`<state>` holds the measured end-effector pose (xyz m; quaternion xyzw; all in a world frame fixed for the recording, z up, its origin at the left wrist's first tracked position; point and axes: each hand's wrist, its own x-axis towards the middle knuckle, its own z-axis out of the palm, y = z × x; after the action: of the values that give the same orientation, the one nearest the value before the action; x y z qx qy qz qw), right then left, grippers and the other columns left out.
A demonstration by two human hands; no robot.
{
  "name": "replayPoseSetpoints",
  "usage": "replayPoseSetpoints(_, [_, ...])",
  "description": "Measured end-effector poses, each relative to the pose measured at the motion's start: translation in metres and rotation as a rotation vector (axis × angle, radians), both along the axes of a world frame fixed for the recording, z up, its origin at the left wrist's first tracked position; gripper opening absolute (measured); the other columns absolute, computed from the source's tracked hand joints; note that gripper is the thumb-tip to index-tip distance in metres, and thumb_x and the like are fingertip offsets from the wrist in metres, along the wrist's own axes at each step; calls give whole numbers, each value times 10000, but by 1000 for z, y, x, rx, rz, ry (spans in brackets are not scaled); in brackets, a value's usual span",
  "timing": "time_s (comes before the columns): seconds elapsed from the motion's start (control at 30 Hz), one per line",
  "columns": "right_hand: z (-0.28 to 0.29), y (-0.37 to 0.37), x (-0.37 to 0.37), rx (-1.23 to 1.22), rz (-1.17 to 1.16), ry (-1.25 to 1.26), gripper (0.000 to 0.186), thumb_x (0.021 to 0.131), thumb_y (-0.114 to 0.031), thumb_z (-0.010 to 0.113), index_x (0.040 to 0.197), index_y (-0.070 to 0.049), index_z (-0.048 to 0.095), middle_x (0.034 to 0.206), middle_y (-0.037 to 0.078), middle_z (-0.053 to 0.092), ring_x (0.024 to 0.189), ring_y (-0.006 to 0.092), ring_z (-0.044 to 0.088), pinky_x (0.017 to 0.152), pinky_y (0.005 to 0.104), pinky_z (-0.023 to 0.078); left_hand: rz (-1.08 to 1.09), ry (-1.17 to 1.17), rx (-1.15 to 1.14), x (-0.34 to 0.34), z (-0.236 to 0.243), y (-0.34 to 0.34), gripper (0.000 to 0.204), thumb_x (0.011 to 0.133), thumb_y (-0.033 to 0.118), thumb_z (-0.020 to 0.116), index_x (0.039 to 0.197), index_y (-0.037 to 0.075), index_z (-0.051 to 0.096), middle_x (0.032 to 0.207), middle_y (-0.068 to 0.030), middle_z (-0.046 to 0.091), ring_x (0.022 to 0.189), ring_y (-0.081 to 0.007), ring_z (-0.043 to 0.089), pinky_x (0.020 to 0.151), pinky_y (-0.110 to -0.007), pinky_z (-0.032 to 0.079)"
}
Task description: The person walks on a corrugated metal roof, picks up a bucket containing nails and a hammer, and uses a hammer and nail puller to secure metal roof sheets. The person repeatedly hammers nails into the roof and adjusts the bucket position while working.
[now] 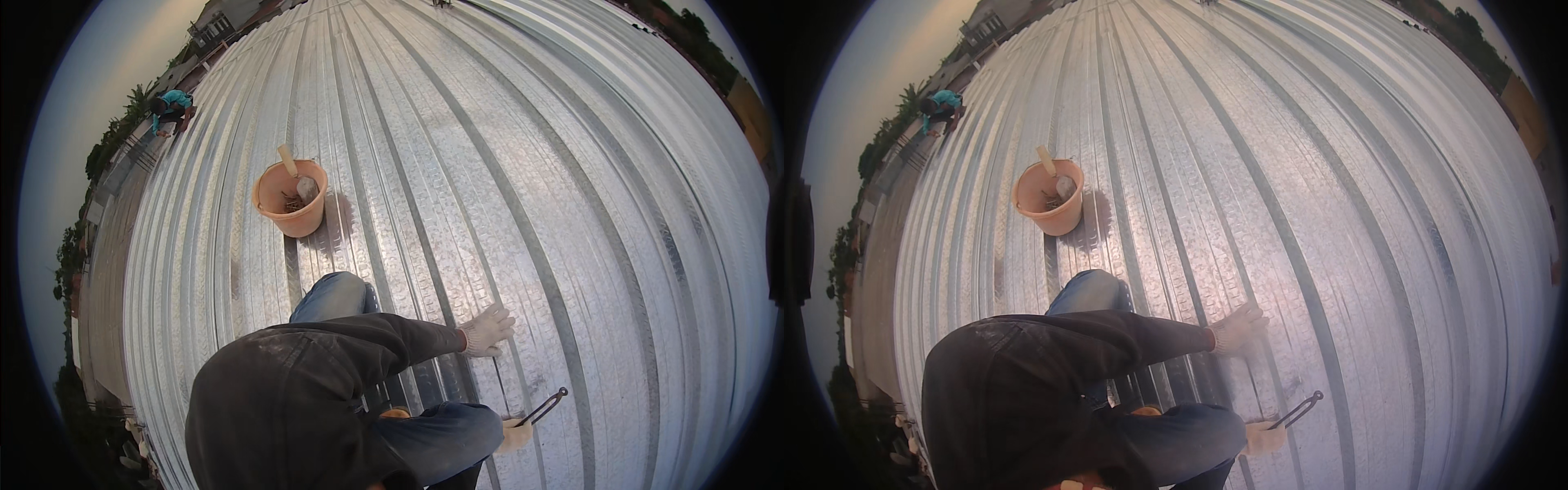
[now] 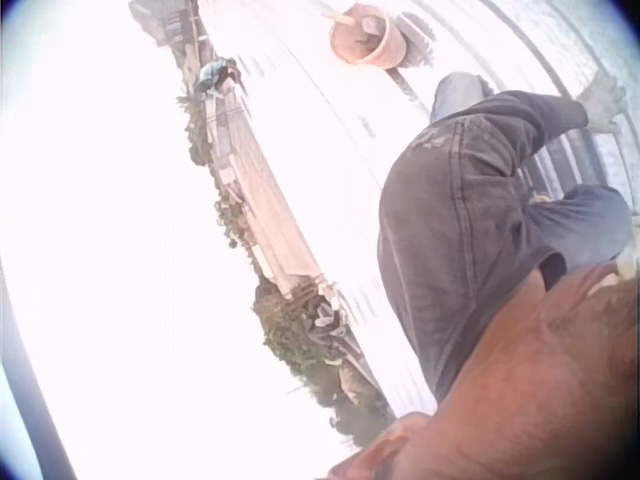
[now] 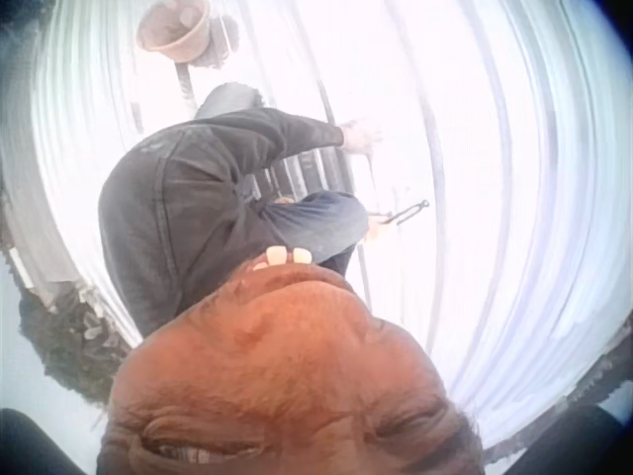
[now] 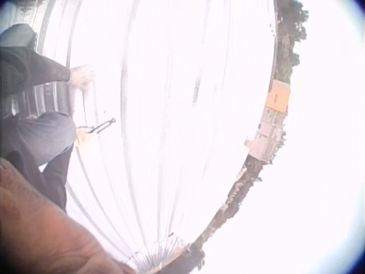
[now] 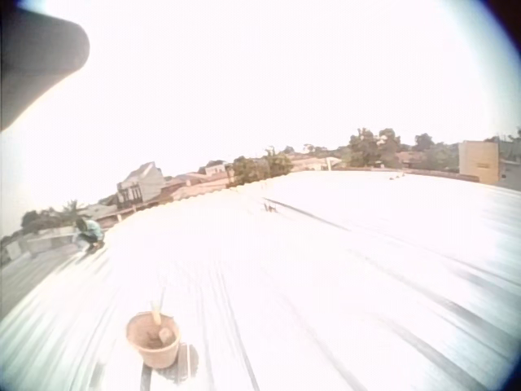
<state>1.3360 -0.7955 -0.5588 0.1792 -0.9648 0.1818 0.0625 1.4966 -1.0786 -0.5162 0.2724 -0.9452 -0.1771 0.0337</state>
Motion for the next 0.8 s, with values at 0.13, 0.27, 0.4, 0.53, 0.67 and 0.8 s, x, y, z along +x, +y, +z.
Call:
replayPoseSetpoints(0.13, [-3, 5, -2, -50, 60, 34, 275, 1069, -233, 723, 1268, -50, 774, 1241, 188, 787, 1244, 438, 711, 1053, 535, 581, -47, -79, -4, 73, 17, 15, 596, 925, 470, 802, 1388, 104, 717, 1452, -137, 606, 1394, -325, 522, 1113, -505, 434])
replayPoseSetpoints(0.27, [2, -9, 3, -47, 83, 69, 258, 1073, -231, 716, 1248, -49, 767, 1217, 195, 777, 1218, 445, 707, 1031, 548, 574, 219, -296, 243, 167, 54, 4, 585, 958, 455, 773, 1442, 129, 736, 1606, -159, 589, 1426, -345, 562, 1131, -559, 443])
replayPoseSetpoints(0.4, [14, -38, 9, -52, 125, 126, 247, 1075, -229, 711, 1233, -47, 763, 1200, 201, 769, 1198, 450, 705, 1015, 557, 568, 713, -181, 87, 299, 101, 1, 547, 989, 443, 730, 1400, 86, 776, 1536, -183, 645, 1487, -366, 571, 1175, -560, 444])
replayPoseSetpoints(0.53, [28, -32, 11, -55, 162, 145, 229, 1080, -226, 701, 1209, -45, 755, 1170, 210, 756, 1165, 459, 700, 987, 572, 560, 1193, -140, -119, 431, 101, 28, 574, 977, 447, 708, 1359, 28, 797, 1377, -191, 744, 1350, -401, 678, 1164, -548, 486])
replayPoseSetpoints(0.67, [27, -24, 26, -76, 57, 63, 216, 1083, -223, 694, 1189, -43, 748, 1147, 218, 746, 1139, 466, 697, 965, 585, 553, 1409, -123, 268, 516, 60, 51, 744, 1004, 475, 713, 1528, -52, 695, 1472, -300, 745, 1382, -421, 721, 1172, -464, 550])
replayPoseSetpoints(0.8, [12, -39, 31, -91, -127, 56, 206, 1086, -221, 687, 1170, -41, 742, 1124, 225, 736, 1112, 472, 693, 943, 597, 546, 1191, 57, 368, 510, 27, -7, 707, 1085, 458, 726, 1540, -80, 666, 1493, -288, 736, 1402, -382, 697, 1203, -461, 512])
